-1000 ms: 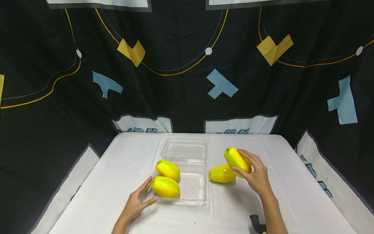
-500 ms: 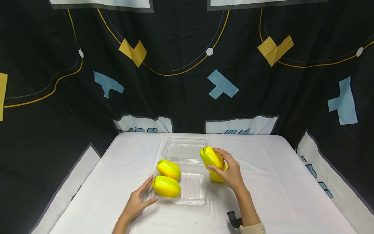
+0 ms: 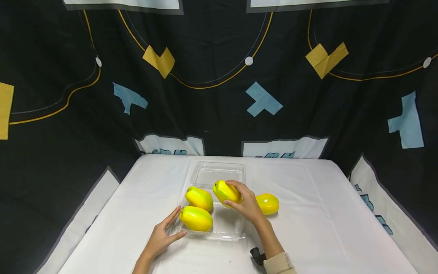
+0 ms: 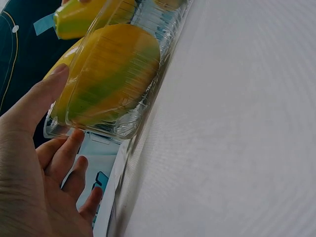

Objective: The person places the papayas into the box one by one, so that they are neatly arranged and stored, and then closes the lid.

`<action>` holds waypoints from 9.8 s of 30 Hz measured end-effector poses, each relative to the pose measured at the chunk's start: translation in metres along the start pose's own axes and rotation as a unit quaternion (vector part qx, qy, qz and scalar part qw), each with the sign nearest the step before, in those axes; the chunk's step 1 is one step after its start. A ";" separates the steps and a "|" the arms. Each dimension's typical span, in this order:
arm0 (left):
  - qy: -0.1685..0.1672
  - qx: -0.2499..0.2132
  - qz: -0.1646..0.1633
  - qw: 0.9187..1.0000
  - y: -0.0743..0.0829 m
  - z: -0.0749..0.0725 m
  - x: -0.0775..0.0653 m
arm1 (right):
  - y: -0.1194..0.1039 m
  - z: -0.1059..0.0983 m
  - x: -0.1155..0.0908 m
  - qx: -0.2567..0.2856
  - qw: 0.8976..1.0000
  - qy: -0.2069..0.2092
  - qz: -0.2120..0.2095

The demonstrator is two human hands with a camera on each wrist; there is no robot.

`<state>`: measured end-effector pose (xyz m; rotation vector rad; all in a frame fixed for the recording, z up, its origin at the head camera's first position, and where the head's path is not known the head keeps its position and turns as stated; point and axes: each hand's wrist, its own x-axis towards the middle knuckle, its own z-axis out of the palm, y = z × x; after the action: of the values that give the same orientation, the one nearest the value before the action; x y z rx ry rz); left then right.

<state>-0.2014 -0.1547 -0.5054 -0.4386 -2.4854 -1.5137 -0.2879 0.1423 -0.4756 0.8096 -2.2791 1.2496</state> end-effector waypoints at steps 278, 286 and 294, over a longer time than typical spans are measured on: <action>0.064 -0.008 -0.023 0.998 -0.014 -0.034 0.075 | 0.008 -0.026 -0.007 -0.049 0.993 -0.105 -0.003; 0.074 -0.019 0.030 0.997 -0.002 -0.052 0.159 | 0.027 -0.043 0.043 -0.046 0.999 0.021 0.012; 0.025 -0.061 0.047 0.997 0.007 -0.048 0.207 | 0.059 -0.045 0.072 -0.007 0.993 0.062 0.098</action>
<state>-0.3920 -0.1638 -0.4115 -0.5223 -2.3095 -1.6249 -0.3770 0.1852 -0.4457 0.4966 -2.3075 1.3263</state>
